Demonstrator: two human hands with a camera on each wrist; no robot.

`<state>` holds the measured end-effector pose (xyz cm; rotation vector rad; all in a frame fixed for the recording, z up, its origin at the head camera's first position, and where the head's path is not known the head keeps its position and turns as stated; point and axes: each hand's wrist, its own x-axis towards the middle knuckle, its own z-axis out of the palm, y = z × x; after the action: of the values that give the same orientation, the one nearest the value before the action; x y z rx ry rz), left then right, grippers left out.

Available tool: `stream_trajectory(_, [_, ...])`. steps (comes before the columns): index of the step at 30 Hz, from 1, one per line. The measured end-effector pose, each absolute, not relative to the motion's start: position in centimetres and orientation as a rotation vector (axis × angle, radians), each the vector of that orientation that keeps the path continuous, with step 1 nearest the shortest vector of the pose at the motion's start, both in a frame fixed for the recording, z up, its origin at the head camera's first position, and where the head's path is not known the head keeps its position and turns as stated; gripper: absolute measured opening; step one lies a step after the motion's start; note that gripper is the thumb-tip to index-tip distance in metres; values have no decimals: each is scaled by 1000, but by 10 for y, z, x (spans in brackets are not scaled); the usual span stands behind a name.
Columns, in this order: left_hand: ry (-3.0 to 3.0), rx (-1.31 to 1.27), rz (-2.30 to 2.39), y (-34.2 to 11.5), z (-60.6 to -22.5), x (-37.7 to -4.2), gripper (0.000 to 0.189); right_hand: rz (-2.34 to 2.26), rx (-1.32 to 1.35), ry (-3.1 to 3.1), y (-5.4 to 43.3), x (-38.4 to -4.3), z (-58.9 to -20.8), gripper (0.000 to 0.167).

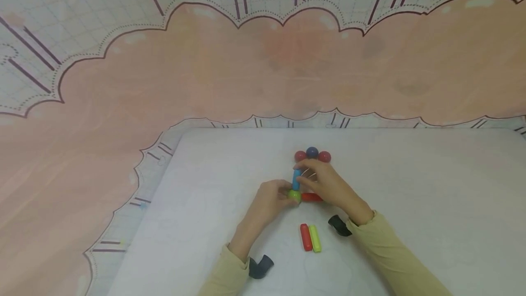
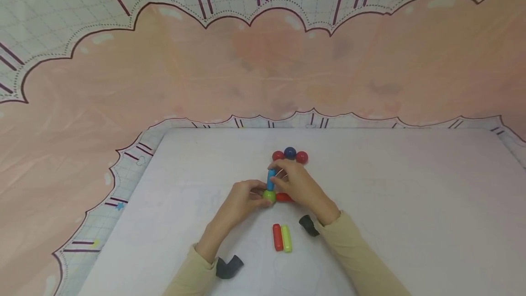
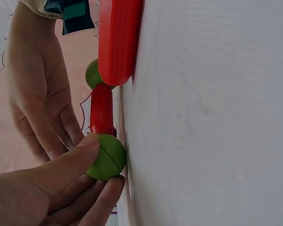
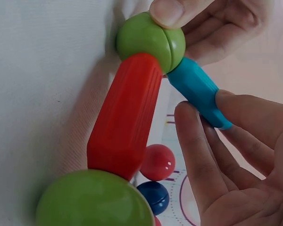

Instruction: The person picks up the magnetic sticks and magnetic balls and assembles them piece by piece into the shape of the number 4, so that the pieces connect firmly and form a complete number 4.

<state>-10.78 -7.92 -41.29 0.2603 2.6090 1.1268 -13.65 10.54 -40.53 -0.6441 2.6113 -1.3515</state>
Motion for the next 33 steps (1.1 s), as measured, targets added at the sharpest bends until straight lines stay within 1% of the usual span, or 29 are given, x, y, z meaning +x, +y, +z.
stream_trajectory(6, [2609,307,1180,-81,-414,-108,45,-1337,-627,2615,104,-137,-406,32])
stream_trajectory(18, [2605,312,1217,-82,-418,-107,50,-1264,-555,2639,101,-141,-410,35])
stream_trajectory(33, [2679,405,1053,-81,-415,-107,32,-1248,-492,2622,99,-146,-415,40])
